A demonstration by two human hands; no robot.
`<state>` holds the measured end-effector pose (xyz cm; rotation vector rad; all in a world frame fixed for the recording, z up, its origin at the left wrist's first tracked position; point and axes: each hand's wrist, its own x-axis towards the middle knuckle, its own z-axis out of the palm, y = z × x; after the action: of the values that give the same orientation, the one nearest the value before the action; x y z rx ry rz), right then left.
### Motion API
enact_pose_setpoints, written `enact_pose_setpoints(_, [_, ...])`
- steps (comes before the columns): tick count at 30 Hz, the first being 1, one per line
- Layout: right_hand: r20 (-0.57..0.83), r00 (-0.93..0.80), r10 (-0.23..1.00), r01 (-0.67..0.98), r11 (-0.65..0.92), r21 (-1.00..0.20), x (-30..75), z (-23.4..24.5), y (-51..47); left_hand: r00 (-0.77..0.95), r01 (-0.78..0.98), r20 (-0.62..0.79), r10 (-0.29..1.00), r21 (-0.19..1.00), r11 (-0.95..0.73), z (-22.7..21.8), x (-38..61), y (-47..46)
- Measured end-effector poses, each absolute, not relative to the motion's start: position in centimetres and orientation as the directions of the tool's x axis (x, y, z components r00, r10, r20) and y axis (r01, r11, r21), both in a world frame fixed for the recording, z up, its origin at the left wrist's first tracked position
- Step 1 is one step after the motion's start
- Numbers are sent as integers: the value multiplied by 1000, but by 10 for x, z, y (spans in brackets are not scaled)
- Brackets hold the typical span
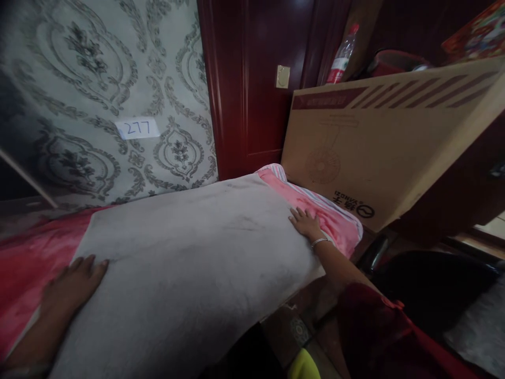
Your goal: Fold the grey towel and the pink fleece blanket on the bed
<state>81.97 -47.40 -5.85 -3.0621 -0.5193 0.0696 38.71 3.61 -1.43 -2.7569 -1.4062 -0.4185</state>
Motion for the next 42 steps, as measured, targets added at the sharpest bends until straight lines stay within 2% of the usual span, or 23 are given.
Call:
enact_pose_setpoints(3, [-40, 946, 321, 319, -947, -35, 801, -59, -487, 646, 755, 239, 725, -63, -652, -11, 387, 25])
enact_pose_setpoints(5, [-46, 957, 287, 286, -958, -33, 788, -57, -485, 728, 678, 220, 649, -89, -730, -14, 389, 21])
enact_pose_setpoints(8, [-17, 954, 298, 297, -954, -43, 764, -54, -463, 793, 604, 133, 595, -37, -796, -18, 392, 17])
enact_pose_setpoints(13, [24, 831, 555, 553, -823, -128, 711, -48, -383, 750, 660, 33, 661, 40, -750, -16, 391, 9])
enact_pose_setpoints(16, [45, 741, 670, 667, -727, -162, 677, -49, -334, 718, 694, 34, 695, 44, -719, -13, 378, 7])
enact_pose_setpoints(18, [79, 704, 706, 709, -691, -143, 659, -51, -313, 656, 750, 85, 750, 40, -660, -13, 366, 7])
enact_pose_setpoints(22, [152, 678, 719, 735, -671, -98, 644, -59, -302, 534, 824, 238, 811, 67, -563, -19, 351, 4])
enact_pose_setpoints(24, [161, 674, 721, 737, -669, -92, 645, -62, -305, 500, 838, 271, 823, 90, -539, -22, 349, 3])
enact_pose_setpoints(34, [193, 658, 728, 750, -656, -83, 649, -70, -307, 441, 831, 312, 842, 212, -514, -29, 344, 4])
enact_pose_setpoints(42, [242, 647, 723, 758, -646, -95, 657, -81, -305, 344, 847, 302, 889, 308, -432, -19, 339, 27])
